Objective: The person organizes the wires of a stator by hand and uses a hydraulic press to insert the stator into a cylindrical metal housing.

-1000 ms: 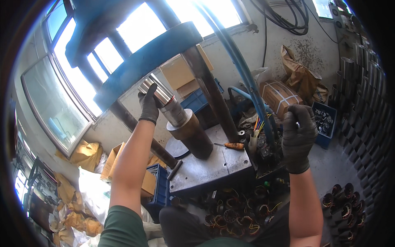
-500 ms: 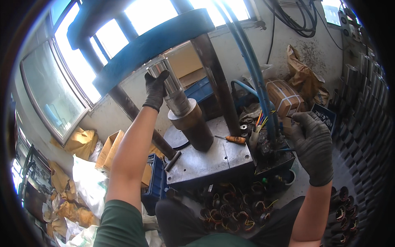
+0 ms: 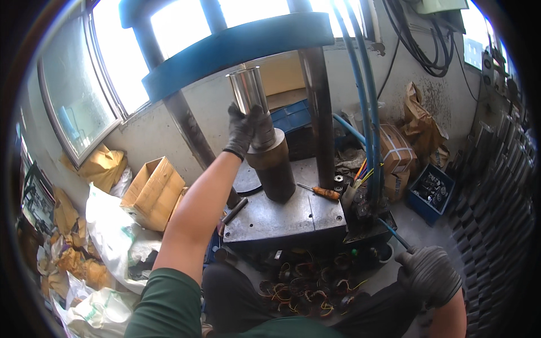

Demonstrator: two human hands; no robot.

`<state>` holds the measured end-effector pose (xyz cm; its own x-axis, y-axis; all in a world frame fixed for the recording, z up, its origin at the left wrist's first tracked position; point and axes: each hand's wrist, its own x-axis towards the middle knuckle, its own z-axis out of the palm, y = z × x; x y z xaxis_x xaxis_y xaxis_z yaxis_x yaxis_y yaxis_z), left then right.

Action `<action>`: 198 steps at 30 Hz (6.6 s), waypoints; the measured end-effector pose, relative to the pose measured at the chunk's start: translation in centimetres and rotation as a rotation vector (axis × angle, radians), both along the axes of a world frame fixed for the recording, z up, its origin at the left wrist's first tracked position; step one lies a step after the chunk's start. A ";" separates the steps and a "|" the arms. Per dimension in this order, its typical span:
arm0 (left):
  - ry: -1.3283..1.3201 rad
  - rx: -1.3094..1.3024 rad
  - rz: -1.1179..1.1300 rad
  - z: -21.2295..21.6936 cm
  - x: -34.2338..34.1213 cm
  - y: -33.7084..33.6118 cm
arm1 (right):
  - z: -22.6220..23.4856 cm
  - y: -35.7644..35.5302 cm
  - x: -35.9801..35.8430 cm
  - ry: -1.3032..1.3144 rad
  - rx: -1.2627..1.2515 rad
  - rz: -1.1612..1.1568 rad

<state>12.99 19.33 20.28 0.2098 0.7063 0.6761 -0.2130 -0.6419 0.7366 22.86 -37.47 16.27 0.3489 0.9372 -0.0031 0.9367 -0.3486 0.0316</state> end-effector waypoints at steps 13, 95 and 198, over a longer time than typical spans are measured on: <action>0.157 -0.121 0.078 -2.2 -1.5 -2.2 | -11.5 -9.8 3.1 -0.025 0.146 0.620; 0.010 -0.227 -0.239 -2.9 -2.5 -1.5 | -6.4 -3.3 -4.1 0.174 0.270 -0.252; 0.329 -0.231 -0.174 -2.0 -3.8 -1.8 | -2.6 -1.9 -0.9 0.644 0.106 -0.265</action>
<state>9.19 17.52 18.31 0.5172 0.7660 0.3817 -0.0335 -0.4276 0.9034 21.97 -39.36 13.68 0.5249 0.8276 -0.1989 0.6406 -0.5379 -0.5479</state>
